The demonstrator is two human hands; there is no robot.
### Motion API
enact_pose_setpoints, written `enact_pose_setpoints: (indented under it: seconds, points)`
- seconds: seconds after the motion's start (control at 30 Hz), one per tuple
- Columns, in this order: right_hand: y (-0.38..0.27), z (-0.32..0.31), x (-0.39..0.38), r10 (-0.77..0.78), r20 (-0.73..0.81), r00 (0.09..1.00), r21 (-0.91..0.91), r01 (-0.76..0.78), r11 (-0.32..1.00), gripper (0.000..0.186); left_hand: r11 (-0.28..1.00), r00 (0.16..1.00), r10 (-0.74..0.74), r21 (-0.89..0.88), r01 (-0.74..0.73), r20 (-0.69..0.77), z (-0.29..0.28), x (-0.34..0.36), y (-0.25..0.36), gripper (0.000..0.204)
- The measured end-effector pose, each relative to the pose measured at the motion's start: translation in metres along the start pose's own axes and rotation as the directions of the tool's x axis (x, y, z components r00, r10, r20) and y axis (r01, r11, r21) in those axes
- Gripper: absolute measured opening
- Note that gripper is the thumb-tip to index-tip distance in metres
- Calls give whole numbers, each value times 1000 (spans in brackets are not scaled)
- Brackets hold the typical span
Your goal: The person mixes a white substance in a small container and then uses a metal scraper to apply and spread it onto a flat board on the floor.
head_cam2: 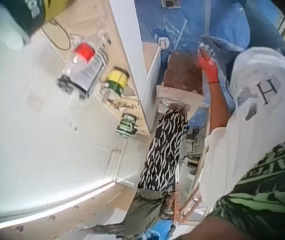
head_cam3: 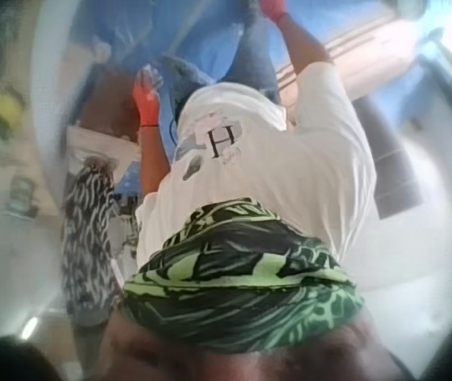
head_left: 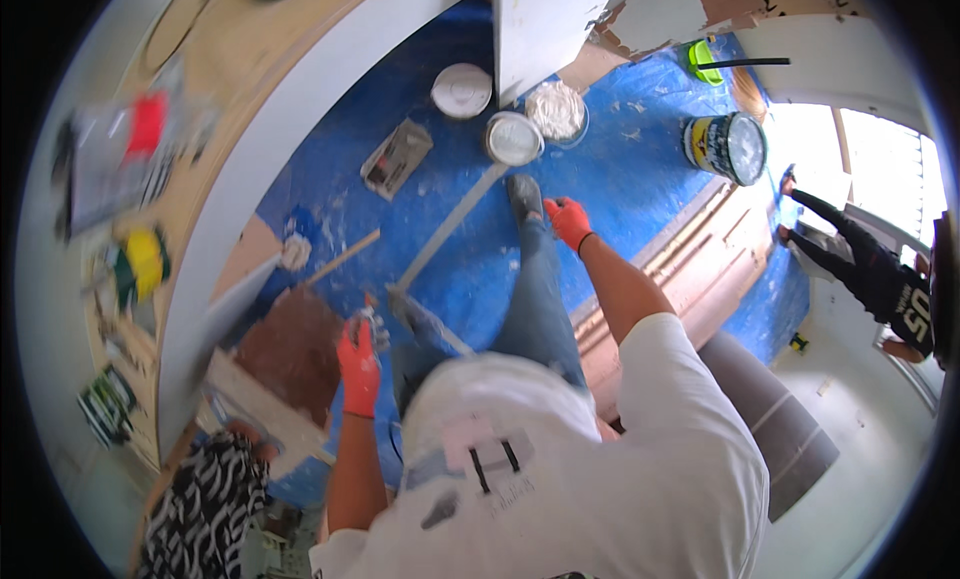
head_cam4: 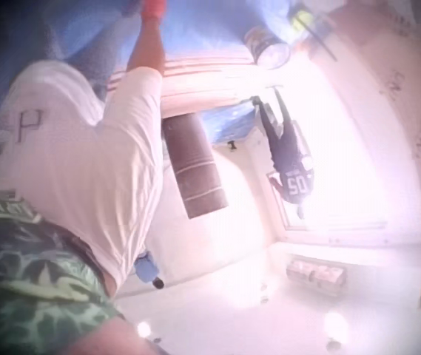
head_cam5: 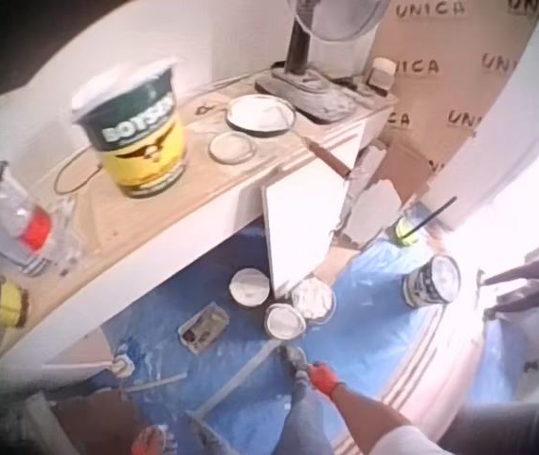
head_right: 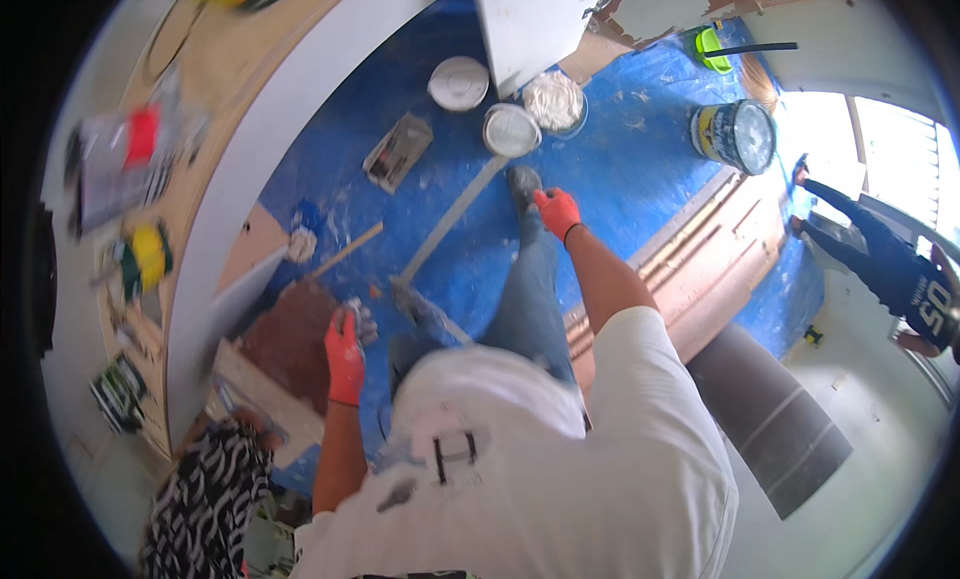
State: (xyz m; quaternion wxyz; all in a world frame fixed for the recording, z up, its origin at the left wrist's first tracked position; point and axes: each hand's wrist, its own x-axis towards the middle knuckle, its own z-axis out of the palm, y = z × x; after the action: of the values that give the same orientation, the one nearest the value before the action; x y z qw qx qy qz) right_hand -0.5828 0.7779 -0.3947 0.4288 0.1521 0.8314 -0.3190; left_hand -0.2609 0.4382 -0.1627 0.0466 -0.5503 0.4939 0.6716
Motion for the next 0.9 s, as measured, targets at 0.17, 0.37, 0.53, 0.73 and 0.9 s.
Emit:
enact_pose_setpoints:
  seconds: [0.17,0.37,0.53,0.73,0.9]
  points:
    - [-7,34,152,-167,-13,986,-102,164,981,51,933,986,-59,360,-1,154,146,185,-65,43]
    - [-14,71,240,271,35,962,600,-237,764,54,607,955,36,752,-256,296,329,410,-82,62]
    - [3,104,259,217,-256,942,487,-68,871,54,479,928,186,795,-372,323,417,476,-93,70]
    - [5,94,205,-36,-186,982,412,111,904,43,636,952,234,711,-302,195,402,458,-119,66]
    - [34,18,158,-189,345,919,655,-91,750,34,784,996,70,614,-87,51,350,441,-142,64]
